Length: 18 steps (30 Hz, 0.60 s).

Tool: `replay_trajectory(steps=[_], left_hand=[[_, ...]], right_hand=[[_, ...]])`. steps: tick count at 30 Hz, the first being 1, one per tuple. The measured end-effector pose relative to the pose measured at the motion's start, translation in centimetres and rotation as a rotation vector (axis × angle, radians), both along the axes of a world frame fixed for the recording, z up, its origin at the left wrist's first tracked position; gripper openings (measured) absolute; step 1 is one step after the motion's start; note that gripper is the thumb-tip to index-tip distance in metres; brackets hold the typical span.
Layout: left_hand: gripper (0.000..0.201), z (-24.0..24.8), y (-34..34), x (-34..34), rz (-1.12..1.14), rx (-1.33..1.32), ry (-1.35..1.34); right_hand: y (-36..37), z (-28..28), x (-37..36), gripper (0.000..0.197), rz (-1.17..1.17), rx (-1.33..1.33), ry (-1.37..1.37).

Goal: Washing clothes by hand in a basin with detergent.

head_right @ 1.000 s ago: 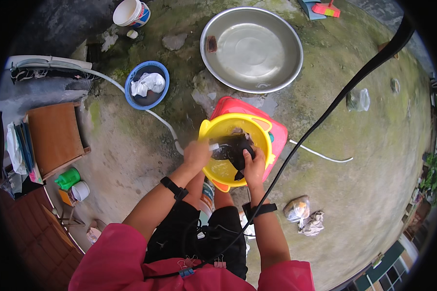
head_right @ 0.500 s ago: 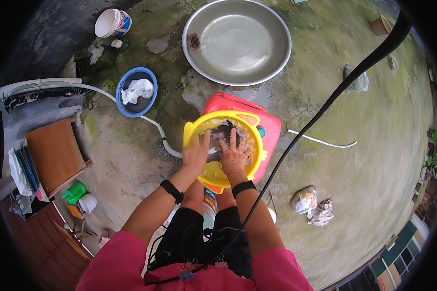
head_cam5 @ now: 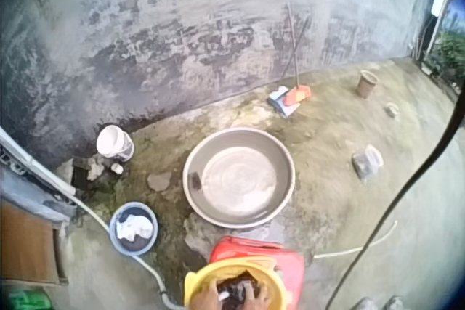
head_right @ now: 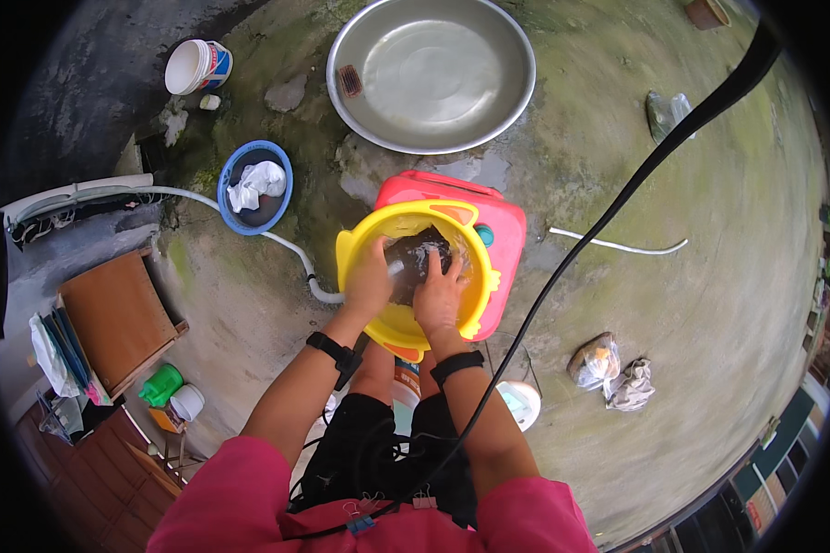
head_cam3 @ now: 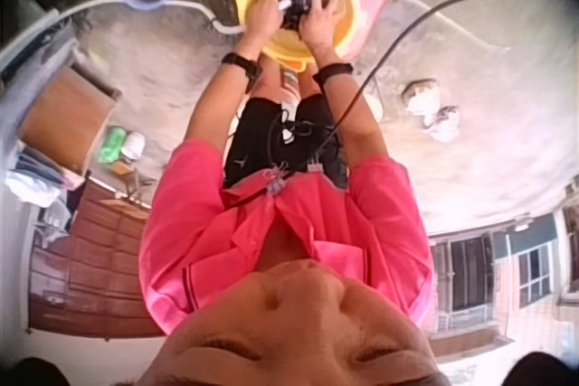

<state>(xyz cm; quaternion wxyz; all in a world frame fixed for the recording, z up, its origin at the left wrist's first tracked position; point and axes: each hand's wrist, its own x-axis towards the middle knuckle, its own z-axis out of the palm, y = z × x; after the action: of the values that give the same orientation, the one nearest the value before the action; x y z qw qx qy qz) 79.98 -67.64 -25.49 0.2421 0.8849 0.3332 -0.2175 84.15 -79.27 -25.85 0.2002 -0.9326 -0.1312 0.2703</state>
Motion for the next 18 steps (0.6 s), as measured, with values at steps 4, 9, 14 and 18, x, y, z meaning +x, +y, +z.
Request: replay_trajectory(steps=[4,9,14,18], left_hand=[[0.062,-0.3,1.9,0.2,0.144,-0.287,-0.005],[0.035,-5.9,5.2,-3.6,0.045,-0.449,-0.14],[0.025,-1.3,2.6,-0.9,0.49,-0.889,-0.232],[0.024,-0.3,3.9,-0.8,0.12,-0.824,-0.078]], right_hand=[[0.0,1.8,0.2,0.061,-0.136,0.367,0.093],[3.7,5.8,-1.9,0.066,-0.273,0.64,0.16],[3.7,3.5,-3.3,0.045,-0.273,0.511,0.017],[4.5,2.7,-3.8,0.037,-0.303,0.432,-0.011]])
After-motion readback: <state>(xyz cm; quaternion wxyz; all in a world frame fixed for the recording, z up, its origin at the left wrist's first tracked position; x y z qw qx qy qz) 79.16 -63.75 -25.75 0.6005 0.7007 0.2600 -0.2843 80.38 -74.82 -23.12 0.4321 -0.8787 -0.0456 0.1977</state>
